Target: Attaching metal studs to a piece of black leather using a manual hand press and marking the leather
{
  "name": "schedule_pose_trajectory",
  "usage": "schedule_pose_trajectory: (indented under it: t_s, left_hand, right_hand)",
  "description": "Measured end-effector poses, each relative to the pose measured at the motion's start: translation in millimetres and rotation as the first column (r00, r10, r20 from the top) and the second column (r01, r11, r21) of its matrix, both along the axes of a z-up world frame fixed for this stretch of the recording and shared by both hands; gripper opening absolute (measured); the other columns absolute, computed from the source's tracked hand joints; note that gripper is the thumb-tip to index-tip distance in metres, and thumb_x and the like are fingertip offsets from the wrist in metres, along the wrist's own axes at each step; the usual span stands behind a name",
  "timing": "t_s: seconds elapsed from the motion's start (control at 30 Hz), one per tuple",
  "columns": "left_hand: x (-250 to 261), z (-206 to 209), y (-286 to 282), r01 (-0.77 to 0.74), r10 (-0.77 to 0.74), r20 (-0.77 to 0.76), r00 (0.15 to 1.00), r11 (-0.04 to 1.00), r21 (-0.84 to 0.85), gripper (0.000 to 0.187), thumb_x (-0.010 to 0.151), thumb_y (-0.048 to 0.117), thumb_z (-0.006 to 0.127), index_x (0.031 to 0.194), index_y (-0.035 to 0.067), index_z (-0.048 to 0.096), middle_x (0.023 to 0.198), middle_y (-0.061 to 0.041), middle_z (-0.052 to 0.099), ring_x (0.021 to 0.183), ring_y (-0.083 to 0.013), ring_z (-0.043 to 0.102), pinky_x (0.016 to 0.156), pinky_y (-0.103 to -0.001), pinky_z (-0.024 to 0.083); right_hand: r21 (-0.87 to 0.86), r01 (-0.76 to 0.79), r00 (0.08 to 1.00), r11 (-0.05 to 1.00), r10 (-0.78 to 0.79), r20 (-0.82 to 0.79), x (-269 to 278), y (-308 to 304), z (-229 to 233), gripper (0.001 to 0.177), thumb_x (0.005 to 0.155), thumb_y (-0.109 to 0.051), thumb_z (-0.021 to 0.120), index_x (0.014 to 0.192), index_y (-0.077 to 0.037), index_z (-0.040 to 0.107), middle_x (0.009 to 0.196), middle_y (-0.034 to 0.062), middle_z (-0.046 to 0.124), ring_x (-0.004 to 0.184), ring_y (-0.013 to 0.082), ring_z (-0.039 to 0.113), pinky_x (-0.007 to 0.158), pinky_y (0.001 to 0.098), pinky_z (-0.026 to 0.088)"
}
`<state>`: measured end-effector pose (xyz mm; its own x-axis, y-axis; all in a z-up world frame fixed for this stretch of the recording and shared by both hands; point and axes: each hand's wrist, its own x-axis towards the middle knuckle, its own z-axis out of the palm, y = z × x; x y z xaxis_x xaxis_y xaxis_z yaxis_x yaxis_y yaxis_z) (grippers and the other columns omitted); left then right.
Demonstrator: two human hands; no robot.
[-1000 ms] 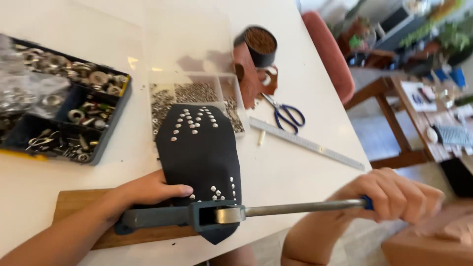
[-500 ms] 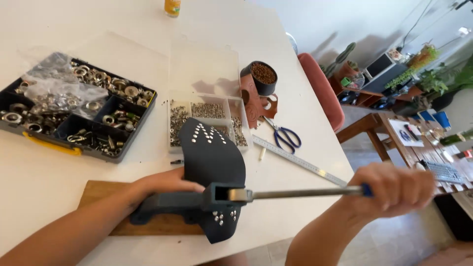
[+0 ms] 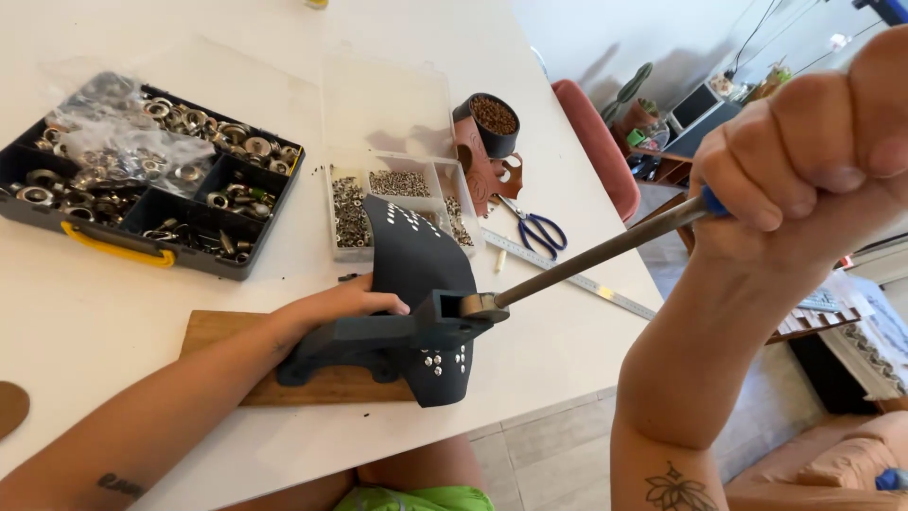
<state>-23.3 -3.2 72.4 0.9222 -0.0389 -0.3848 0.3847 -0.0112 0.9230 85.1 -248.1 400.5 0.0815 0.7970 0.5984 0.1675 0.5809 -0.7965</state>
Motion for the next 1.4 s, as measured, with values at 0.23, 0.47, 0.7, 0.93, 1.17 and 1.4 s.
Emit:
schedule_pose_trajectory:
  t_s: [0.23, 0.47, 0.7, 0.93, 1.17, 1.4]
  left_hand:
    - [-4.1, 8.7, -2.4, 0.003, -0.002, 0.012, 1.0, 0.997, -0.074, 0.07, 0.074, 0.027, 0.069, 0.141, 0.012, 0.057, 0.135, -0.002, 0.065, 0.122, -0.0143, 0.059, 0.104, -0.03, 0.045]
    - [3.5, -7.4, -2.9, -0.013, 0.015, 0.039, 0.999, 0.999, -0.038, 0.07, 0.073, 0.028, 0.069, 0.141, 0.012, 0.058, 0.136, -0.003, 0.064, 0.123, -0.016, 0.058, 0.102, -0.031, 0.045]
    - [14.9, -38.8, -1.8, -0.068, 0.076, 0.169, 0.983, 0.996, -0.05, 0.05, 0.076, 0.023, 0.071, 0.123, 0.006, 0.07, 0.117, -0.005, 0.073, 0.107, -0.0142, 0.064, 0.095, -0.029, 0.05]
    - [20.1, -43.3, 1.9, -0.04, 0.039, 0.059, 0.998, 0.999, 0.012, 0.083, 0.072, 0.034, 0.075, 0.148, 0.013, 0.052, 0.145, -0.002, 0.062, 0.129, -0.0168, 0.059, 0.107, -0.031, 0.047]
    - [16.9, -28.3, -2.4, -0.056, 0.061, 0.097, 0.993, 0.996, -0.063, 0.074, 0.072, 0.025, 0.075, 0.142, 0.007, 0.056, 0.134, -0.008, 0.067, 0.12, -0.0187, 0.063, 0.102, -0.031, 0.051]
    - [16.6, -34.6, -0.9, -0.047, 0.047, -0.002, 0.999, 0.999, -0.023, 0.061, 0.076, 0.026, 0.072, 0.135, 0.01, 0.061, 0.123, -0.005, 0.07, 0.112, -0.0163, 0.065, 0.096, -0.03, 0.051]
  right_hand:
    - [0.012, 0.056, 0.998, 0.998, -0.056, -0.008, -0.5, -2.0, -5.1, 0.023, 0.109, -0.023, 0.044, 0.086, -0.027, 0.048, 0.07, -0.0178, 0.033, 0.05, -0.0063, 0.026, 0.046, 0.0043, 0.038]
    - [0.117, -0.009, 0.992, 0.993, -0.006, 0.128, -5.6, 4.9, -0.9, 0.03, 0.114, -0.031, 0.041, 0.084, -0.028, 0.04, 0.065, -0.0141, 0.025, 0.047, -0.0028, 0.022, 0.038, 0.0099, 0.028]
    - [0.156, 0.154, 0.986, 0.976, -0.143, -0.084, -27.2, 9.1, 3.9, 0.038, 0.102, -0.009, 0.024, 0.071, -0.022, 0.04, 0.056, -0.008, 0.025, 0.042, 0.0018, 0.02, 0.039, 0.0169, 0.034]
    - [0.118, 0.075, 0.977, 0.99, -0.049, -0.208, -27.6, 10.4, 10.3, 0.033, 0.096, -0.003, 0.032, 0.068, -0.018, 0.042, 0.054, -0.0067, 0.029, 0.04, 0.003, 0.02, 0.033, 0.0169, 0.02]
    - [0.176, 0.093, 0.978, 0.98, -0.057, -0.202, -24.6, 9.9, 8.0, 0.03, 0.097, -0.005, 0.034, 0.071, -0.017, 0.043, 0.054, -0.0064, 0.03, 0.04, 0.0031, 0.021, 0.031, 0.0167, 0.027]
    - [0.29, 0.059, 0.972, 0.955, 0.011, -0.234, -9.7, -12.7, -14.1, 0.031, 0.102, -0.016, 0.037, 0.073, -0.018, 0.045, 0.057, -0.0091, 0.031, 0.043, 0.0008, 0.023, 0.032, 0.0134, 0.026]
